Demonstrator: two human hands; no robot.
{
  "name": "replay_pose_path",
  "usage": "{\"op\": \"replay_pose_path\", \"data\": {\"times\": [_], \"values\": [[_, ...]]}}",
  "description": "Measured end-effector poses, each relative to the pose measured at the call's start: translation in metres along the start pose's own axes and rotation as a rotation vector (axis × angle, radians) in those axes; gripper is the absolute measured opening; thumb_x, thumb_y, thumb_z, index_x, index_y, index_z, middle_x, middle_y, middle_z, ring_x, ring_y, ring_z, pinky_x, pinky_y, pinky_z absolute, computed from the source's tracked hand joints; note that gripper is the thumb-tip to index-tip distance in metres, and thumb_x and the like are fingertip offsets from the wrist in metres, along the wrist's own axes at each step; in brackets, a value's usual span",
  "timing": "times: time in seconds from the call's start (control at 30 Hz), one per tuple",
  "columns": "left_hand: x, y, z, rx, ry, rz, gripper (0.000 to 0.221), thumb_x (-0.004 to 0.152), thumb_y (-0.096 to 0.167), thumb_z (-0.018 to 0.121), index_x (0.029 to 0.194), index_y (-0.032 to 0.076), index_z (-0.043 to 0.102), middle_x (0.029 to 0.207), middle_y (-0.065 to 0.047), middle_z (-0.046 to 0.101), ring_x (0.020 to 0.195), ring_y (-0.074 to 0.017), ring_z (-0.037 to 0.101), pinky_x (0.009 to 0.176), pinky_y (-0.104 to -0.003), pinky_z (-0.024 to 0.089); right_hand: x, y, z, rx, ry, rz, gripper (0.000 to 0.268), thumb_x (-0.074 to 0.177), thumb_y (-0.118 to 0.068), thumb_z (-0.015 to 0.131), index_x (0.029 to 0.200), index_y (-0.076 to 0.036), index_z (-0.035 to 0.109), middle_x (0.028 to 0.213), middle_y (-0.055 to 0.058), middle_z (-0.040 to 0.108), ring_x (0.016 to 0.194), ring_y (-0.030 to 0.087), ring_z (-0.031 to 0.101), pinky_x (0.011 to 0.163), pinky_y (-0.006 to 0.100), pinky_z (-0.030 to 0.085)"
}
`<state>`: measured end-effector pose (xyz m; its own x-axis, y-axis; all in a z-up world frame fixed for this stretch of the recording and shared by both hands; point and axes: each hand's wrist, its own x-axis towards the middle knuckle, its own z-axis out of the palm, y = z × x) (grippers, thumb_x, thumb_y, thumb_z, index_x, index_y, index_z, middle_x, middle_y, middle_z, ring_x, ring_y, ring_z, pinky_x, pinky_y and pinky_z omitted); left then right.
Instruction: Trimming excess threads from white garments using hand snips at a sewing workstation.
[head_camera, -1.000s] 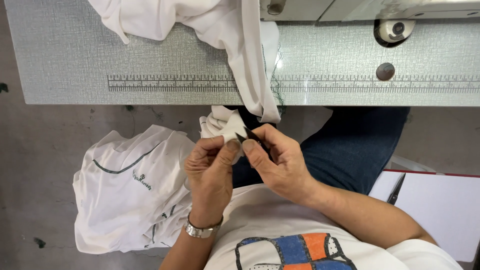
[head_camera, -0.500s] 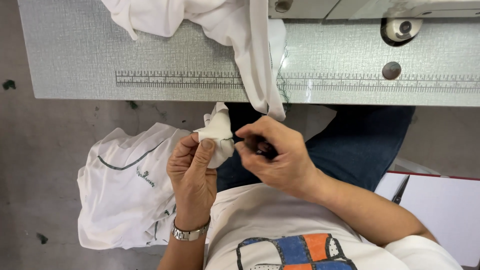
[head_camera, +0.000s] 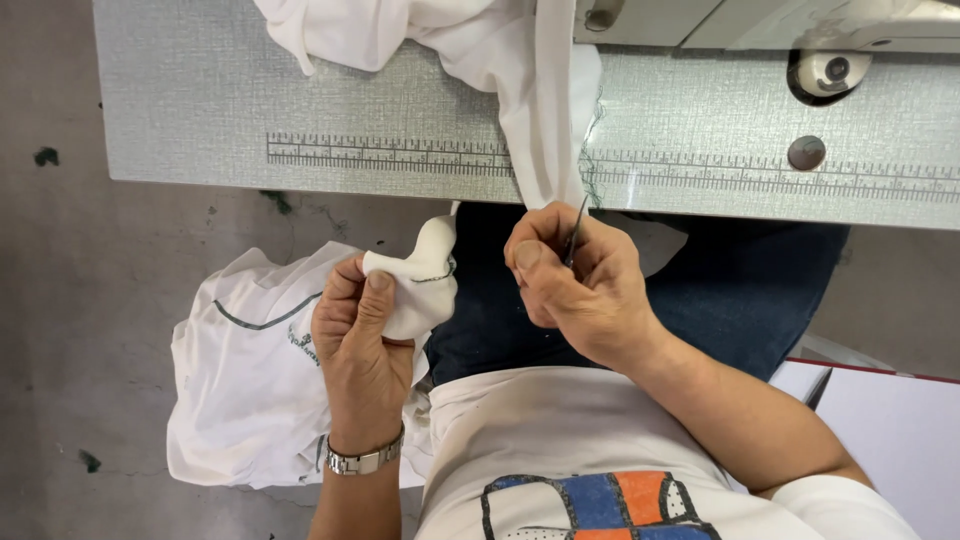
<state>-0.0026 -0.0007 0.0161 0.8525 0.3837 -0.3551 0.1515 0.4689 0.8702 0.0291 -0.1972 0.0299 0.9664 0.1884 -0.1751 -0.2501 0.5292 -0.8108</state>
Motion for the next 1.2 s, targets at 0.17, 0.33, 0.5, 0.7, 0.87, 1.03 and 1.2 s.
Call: {"op": "replay_pose_path", "data": {"times": [0.17,0.33,0.5,0.7,0.87,1.03,1.2], "values": [[-0.004,0.009,0.001,-0.052,0.01,-0.039,0.015,0.1,0.011,0.063,0.108,-0.001,0.059,0.094,-0.019,0.075,0.086,-0.0259,0.077,0.08,-0.045,0.067,0.007,0.006,0.019,-0.526,-0.011,-0.351,0.008,0.09,0.004,0.067,0.091,-0.003,0.072,0.064,0.007,0.058,0.054,0.009,0.051,0.046,0.023,0.045],[-0.013,0.004,-0.005,0.108,-0.099,0.075,0.013,0.1,0.011,0.065,0.108,0.002,0.062,0.095,-0.011,0.071,0.086,-0.0171,0.07,0.078,-0.032,0.061,0.009,0.02,0.016,-0.871,-0.155,-0.726,0.015,0.09,0.003,0.072,0.104,0.0,0.066,0.089,0.011,0.065,0.071,0.022,0.065,0.054,0.027,0.051],[-0.019,0.007,-0.002,0.167,-0.099,0.134,0.017,0.099,0.008,0.068,0.115,0.003,0.065,0.096,-0.004,0.073,0.084,-0.0079,0.068,0.078,-0.018,0.058,0.006,0.012,0.016,-0.691,-0.281,-0.5,0.023,0.085,0.014,0.059,0.096,-0.006,0.055,0.084,0.003,0.055,0.068,0.014,0.047,0.063,0.025,0.041],[-0.012,0.024,-0.005,0.17,-0.073,0.153,0.016,0.1,0.014,0.067,0.112,0.004,0.066,0.097,-0.006,0.073,0.085,-0.0126,0.069,0.072,-0.024,0.061,0.0,-0.015,0.013,-0.134,-0.278,0.121,0.008,0.094,-0.005,0.057,0.087,-0.006,0.054,0.068,0.0,0.049,0.047,0.006,0.045,0.037,0.02,0.036],[-0.011,0.032,-0.014,0.286,-0.175,0.209,0.011,0.101,0.008,0.066,0.112,0.004,0.064,0.084,0.004,0.063,0.074,-0.0029,0.056,0.064,-0.014,0.047,0.008,-0.026,0.023,-0.243,-0.228,-0.075,0.012,0.102,-0.017,0.062,0.098,-0.006,0.058,0.072,0.0,0.053,0.049,0.005,0.042,0.04,0.019,0.035],[-0.015,0.056,-0.002,0.549,-0.37,0.293,0.009,0.102,0.009,0.064,0.111,0.008,0.063,0.087,0.005,0.06,0.071,-0.0021,0.049,0.063,-0.016,0.041,0.041,-0.021,0.024,-0.366,-0.592,-0.056,0.059,0.093,-0.028,0.071,0.141,-0.005,0.047,0.122,0.008,0.062,0.103,0.014,0.063,0.084,0.024,0.057],[-0.012,0.074,0.008,0.622,-0.305,0.393,0.004,0.104,0.008,0.063,0.108,0.007,0.064,0.093,0.001,0.067,0.077,-0.0031,0.056,0.069,-0.015,0.046,0.053,-0.027,0.026,-0.363,-0.739,0.265,0.022,0.098,-0.03,0.066,0.101,-0.009,0.07,0.063,-0.006,0.051,0.047,0.005,0.042,0.039,0.02,0.031]]}}
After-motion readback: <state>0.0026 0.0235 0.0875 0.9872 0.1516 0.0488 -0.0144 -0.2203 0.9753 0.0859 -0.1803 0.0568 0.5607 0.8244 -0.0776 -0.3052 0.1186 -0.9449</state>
